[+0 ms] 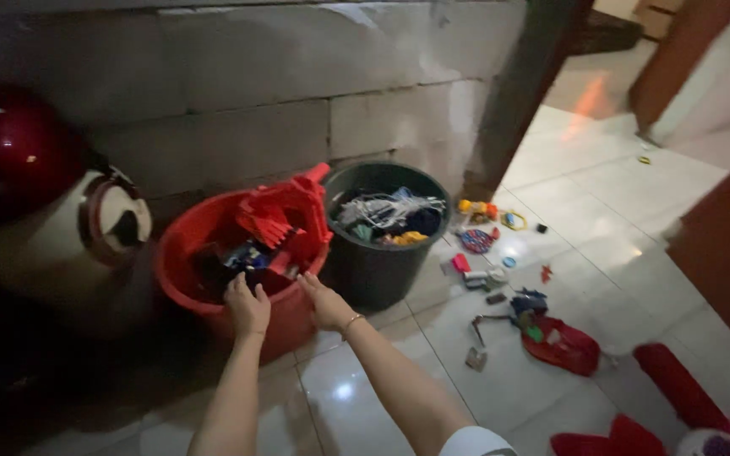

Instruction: Picking up various toys from the floor and putting them into buckets.

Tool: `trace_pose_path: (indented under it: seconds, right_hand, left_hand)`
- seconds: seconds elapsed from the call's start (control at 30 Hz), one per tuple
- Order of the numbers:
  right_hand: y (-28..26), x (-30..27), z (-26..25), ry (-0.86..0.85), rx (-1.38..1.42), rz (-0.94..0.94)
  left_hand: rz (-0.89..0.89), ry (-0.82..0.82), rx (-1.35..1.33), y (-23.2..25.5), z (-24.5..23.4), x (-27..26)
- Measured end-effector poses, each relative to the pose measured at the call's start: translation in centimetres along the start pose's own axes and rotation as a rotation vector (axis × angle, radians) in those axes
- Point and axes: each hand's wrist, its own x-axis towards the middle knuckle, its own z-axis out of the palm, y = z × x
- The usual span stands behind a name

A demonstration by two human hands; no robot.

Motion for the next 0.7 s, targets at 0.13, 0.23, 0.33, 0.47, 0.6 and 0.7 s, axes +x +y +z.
trace_pose_path:
  seconds: [0.13,0.23,0.33,0.47,0.6,0.7]
  right_hand:
    - [2.0,-2.4,-2.2,0.059,-0.042,0.053]
    - [5.1,-4.2,-3.3,0.130,-0.094,0.043]
    - [6.3,-7.2,-6.3,0.209,-0.148,0.025]
    - [1.3,-12.1,-14.0,0.245,-0.245,0.233]
    - [10.0,-15.2,-17.0,0.400,-0.330,0.137]
    - [9.6,-18.3,-22.4,0.468,-0.346,0.200]
  left_hand:
    - [0.194,0.094,-0.133,3.0,1.5,-1.5]
    - [0.243,0.069,-0.164,6.1,2.3,-2.3]
    - [0.308,0.050,-0.264,9.3,2.6,-3.3]
    - [0.382,-0.072,-0.415,13.6,1.9,-3.6]
    - [0.404,-0.275,-0.514,17.0,1.9,-4.3]
    - [0.446,-0.403,-0.577,19.5,2.4,-4.3]
